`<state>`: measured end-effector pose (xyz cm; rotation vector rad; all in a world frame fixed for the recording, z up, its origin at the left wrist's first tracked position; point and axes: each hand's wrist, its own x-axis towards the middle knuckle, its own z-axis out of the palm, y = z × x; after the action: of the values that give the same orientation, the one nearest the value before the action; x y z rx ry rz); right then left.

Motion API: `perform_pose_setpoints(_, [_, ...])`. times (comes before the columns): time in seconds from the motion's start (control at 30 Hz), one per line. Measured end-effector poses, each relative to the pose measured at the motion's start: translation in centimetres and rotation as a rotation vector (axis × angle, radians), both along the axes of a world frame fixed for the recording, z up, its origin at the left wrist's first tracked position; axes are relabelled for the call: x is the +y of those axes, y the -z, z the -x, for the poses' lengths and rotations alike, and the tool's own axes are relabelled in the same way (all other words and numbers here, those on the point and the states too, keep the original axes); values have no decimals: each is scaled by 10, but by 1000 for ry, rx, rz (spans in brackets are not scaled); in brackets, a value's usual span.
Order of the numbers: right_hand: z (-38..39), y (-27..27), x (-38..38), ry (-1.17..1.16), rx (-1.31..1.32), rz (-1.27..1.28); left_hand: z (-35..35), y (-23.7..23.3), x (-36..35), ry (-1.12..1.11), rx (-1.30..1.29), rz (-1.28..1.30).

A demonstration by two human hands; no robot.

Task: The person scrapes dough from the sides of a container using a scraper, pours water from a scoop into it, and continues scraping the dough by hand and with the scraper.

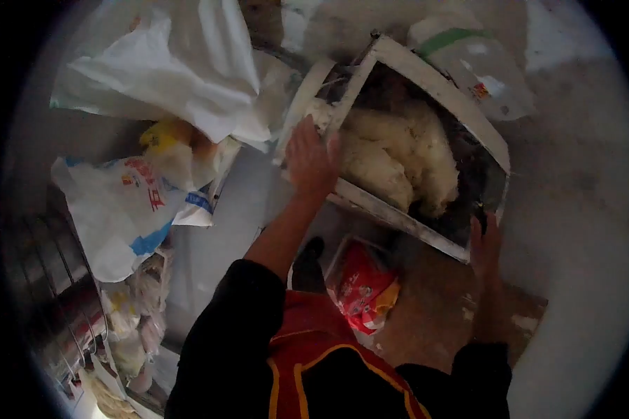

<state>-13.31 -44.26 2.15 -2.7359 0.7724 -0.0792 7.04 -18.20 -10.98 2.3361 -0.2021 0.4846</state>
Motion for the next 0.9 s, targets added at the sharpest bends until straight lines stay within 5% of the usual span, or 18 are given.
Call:
perform_pose_setpoints(0.17, [15,2,-2,105,104,120,-2,12,-1,3,24,43])
perform_pose_setpoints(0.37, [-2,21,-18,190,171,-68,1,8,-2,13,114,8])
perform_pose_setpoints(0.47, [-5,95,-95,-62,-19,46,-2,9,-3,20,122,13])
perform_pose_setpoints(0.57, [-39,131,-131,35,-16,20,1,11,-1,34,146,27])
perform_pose_setpoints(0.7, [-98,148,-159,7,79,-45,0,-3,-1,43,305,53])
perform_pose_setpoints(0.9, [-158,174,-202,-196,161,27,0,-1,-1,96,122,-2])
